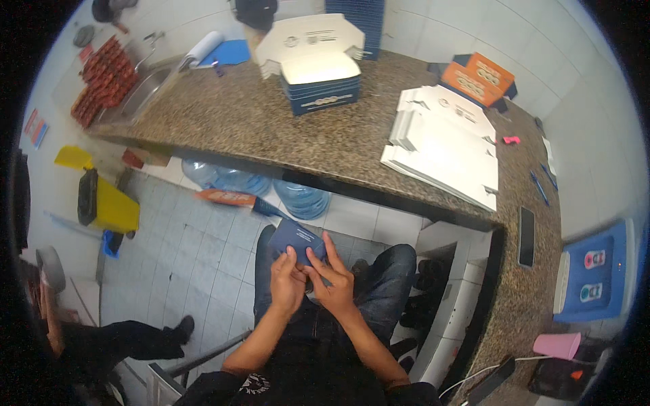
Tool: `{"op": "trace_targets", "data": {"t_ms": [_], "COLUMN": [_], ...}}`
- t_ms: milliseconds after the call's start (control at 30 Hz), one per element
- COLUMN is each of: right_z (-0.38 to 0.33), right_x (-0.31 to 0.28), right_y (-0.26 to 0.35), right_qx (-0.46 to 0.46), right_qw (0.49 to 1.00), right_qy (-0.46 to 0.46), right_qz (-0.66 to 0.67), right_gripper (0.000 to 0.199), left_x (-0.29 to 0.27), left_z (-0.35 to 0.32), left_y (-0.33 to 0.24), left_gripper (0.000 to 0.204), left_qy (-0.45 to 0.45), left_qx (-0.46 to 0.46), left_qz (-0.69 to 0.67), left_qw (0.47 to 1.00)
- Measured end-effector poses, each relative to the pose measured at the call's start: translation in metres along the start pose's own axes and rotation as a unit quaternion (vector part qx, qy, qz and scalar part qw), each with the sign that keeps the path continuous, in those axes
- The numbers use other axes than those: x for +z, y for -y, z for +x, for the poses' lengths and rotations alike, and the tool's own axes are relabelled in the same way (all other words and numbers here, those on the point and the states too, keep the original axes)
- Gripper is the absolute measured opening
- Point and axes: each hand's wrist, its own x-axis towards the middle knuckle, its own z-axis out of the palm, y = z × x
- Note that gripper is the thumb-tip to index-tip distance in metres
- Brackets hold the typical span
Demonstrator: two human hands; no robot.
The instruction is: Assemble flat-packed cardboard food delivery boxes by folding and tucking flaps.
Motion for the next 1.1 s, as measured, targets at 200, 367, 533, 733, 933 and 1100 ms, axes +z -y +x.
{"op": "trace_targets", "data": {"t_ms": [200, 367, 533, 733, 933, 1100], "right_z": [-0.010, 0.000, -0.009, -0.009, -0.007, 0.000], "right_x": [-0.011, -0.048, -0.064, -0.081, -0.083, -0.086], "right_y": [-0.015, -0.014, -0.028, -0.014, -0.004, 0.025], "right_qx": [0.023, 0.065, 0.153, 0.161, 0.158, -0.044], "right_qw": [0.998, 0.991, 0.986, 0.975, 0.980, 0.977], "right_qy": [-0.057, -0.062, -0.024, 0.134, 0.108, 0.125], "right_qz": [0.030, 0.094, 0.054, 0.076, 0.056, -0.168], "right_gripper": [0.031, 0.029, 0.028, 0.025, 0.028, 0.055], "left_x": [0.007, -0.017, -0.024, -0.011, 0.003, 0.012], "left_z": [-0.002, -0.003, -0.012, -0.009, -0.006, 0.002], "left_y": [0.013, -0.011, -0.007, -0.014, -0.012, -0.027], "left_gripper": [0.031, 0.024, 0.023, 0.036, 0.040, 0.043], "left_qy": [0.092, 0.163, 0.233, 0.217, 0.249, 0.247], "left_qx": [0.161, 0.115, 0.042, 0.040, 0.038, 0.034], "left_qz": [0.332, 0.432, 0.466, 0.533, 0.428, 0.467], "left_qw": [0.925, 0.879, 0.852, 0.817, 0.868, 0.848]}}
